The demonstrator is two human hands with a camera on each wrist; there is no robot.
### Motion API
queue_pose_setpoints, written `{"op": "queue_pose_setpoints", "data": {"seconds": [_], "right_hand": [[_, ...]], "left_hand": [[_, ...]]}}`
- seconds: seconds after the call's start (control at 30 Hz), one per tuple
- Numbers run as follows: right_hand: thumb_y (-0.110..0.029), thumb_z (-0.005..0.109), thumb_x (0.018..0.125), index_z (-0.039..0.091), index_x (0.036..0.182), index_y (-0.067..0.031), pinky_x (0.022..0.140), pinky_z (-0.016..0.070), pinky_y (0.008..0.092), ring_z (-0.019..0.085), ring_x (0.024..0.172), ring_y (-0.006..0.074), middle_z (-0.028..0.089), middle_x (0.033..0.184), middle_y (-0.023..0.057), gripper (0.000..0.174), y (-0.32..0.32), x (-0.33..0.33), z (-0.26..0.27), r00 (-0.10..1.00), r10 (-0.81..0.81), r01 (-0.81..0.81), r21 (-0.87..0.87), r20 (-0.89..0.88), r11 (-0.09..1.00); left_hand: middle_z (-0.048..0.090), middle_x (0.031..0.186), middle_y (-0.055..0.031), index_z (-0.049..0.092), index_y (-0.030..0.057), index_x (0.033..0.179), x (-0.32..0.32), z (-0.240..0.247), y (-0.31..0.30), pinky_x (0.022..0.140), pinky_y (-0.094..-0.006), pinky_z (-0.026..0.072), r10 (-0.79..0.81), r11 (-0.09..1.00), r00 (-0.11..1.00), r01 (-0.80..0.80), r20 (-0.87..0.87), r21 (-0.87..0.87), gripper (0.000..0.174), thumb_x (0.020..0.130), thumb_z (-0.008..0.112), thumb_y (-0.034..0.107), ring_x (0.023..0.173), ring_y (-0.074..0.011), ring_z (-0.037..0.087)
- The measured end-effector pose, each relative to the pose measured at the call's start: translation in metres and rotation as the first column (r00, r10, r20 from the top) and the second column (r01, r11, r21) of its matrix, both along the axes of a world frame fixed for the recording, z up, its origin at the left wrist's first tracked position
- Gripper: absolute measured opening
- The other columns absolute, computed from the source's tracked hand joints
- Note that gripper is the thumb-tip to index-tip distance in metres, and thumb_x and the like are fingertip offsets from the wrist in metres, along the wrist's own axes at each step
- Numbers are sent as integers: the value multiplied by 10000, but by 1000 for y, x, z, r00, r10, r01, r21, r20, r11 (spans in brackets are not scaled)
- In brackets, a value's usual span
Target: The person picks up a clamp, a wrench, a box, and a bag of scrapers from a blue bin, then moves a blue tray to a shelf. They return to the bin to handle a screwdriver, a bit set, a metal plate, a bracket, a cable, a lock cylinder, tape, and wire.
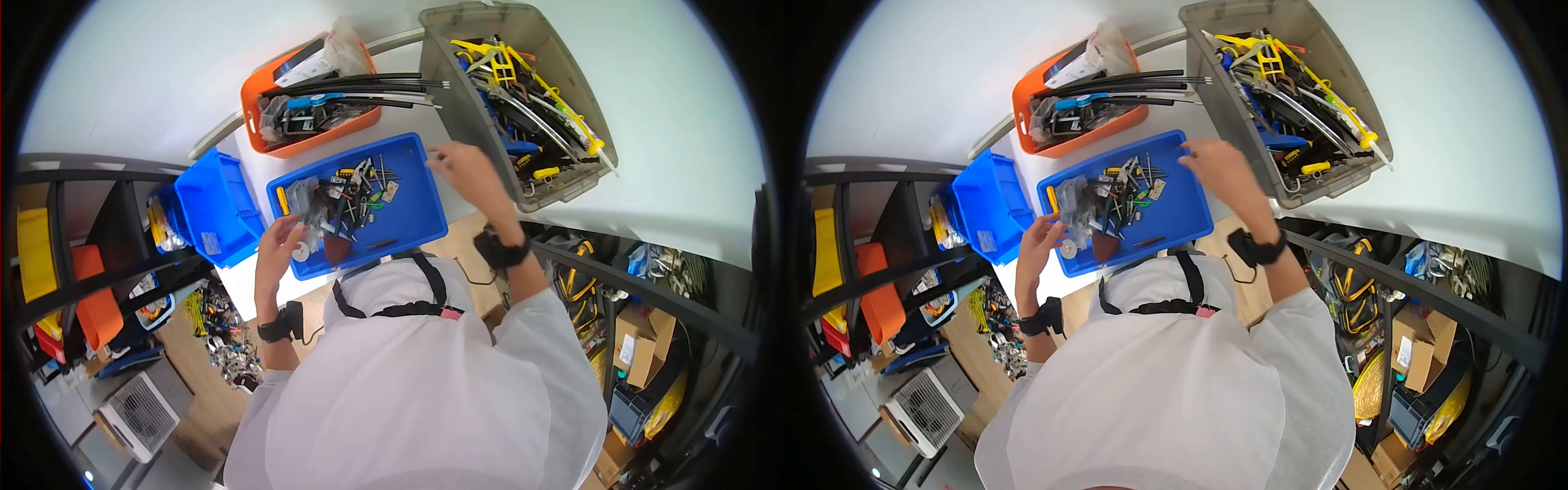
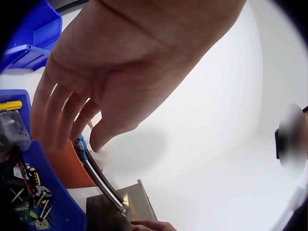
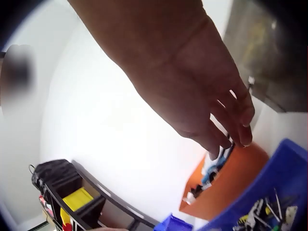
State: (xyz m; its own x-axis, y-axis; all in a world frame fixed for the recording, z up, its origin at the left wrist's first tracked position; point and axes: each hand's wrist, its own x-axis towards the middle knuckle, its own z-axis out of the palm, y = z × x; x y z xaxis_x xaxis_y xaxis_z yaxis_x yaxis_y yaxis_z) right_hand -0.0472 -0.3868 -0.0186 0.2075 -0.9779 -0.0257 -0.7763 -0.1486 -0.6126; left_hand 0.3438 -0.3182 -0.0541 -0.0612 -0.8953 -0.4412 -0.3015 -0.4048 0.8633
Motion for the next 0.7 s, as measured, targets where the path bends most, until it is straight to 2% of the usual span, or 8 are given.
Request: {"op": "queue_pose_setpoints", "data": {"seconds": [0.1, 0.17, 0.33, 0.4, 0.53, 0.6, 0.63, 0.7], "right_hand": [[-241, 725, 857, 699, 1085, -21, 841, 534, 480, 675, 943, 389, 709, 984, 206, 318, -22, 41, -94, 986, 150, -140, 130, -69, 982], [-247, 738, 844, 701, 1080, -20, 843, 534, 490, 674, 949, 398, 709, 975, 220, 330, -35, 62, -150, 988, 129, -108, 225, -80, 968], [-221, 757, 803, 688, 1084, -17, 843, 535, 514, 653, 994, 424, 686, 994, 252, 354, -62, 107, -195, 988, 73, -18, 375, -134, 927], [-160, 730, 794, 654, 1098, -15, 824, 537, 521, 635, 1019, 431, 646, 1041, 242, 345, -59, 122, -206, 964, 225, -219, 61, -138, 974], [-114, 684, 801, 619, 1104, -12, 808, 533, 541, 620, 1037, 437, 606, 1070, 224, 326, -56, 134, -235, 942, 204, -264, -216, -267, 940], [-116, 637, 880, 597, 1172, -21, 845, 535, 522, 629, 1016, 442, 626, 1065, 214, 309, -46, 137, -228, 931, 29, -53, -56, -364, 997], [-116, 637, 880, 597, 1172, -21, 845, 535, 522, 629, 1016, 442, 626, 1065, 214, 309, -37, 140, -220, 931, 36, -60, -54, -364, 997], [-205, 660, 889, 658, 1143, -26, 797, 549, 499, 668, 954, 419, 671, 1019, 235, 310, -22, 139, -206, 970, -129, 163, 158, -206, 974]], "left_hand": [[717, 1012, -112, 622, 4, 1234, 9, -10, 13, 732, -277, 531, 30, 999, 997, -28, 74, -23, 381, 965, 659, 271, 885, -168, 689], [716, 996, -118, 629, -1, 1224, 16, -12, 24, 719, -273, 533, 76, 997, 993, -76, 91, -7, 371, 963, 662, 259, 897, -167, 694], [718, 990, -119, 623, -6, 1231, 36, -16, 61, 727, -281, 547, 147, 989, 982, -150, 116, 18, 371, 968, 656, 252, 886, -167, 695], [718, 1004, -122, 617, -10, 1238, 44, -19, 80, 740, -286, 553, 191, 977, 976, -199, 104, 73, 373, 974, 645, 252, 890, -173, 695], [717, 1029, -128, 610, -13, 1246, 51, -18, 102, 765, -301, 557, 257, 958, 962, -267, 96, 108, 384, 974, 641, 257, 906, -186, 693], [717, 1028, -130, 612, -13, 1243, 55, -20, 109, 765, -302, 555, 268, 955, 958, -278, 99, 103, 387, 971, 644, 260, 911, -188, 692], [717, 1023, -131, 613, -14, 1242, 54, -19, 111, 762, -301, 555, 279, 951, 953, -291, 115, 103, 387, 971, 645, 260, 908, -188, 693], [716, 1019, -132, 614, -15, 1240, 52, -23, 114, 759, -299, 554, 297, 945, 947, -310, 123, 106, 387, 970, 645, 261, 905, -188, 693]]}}
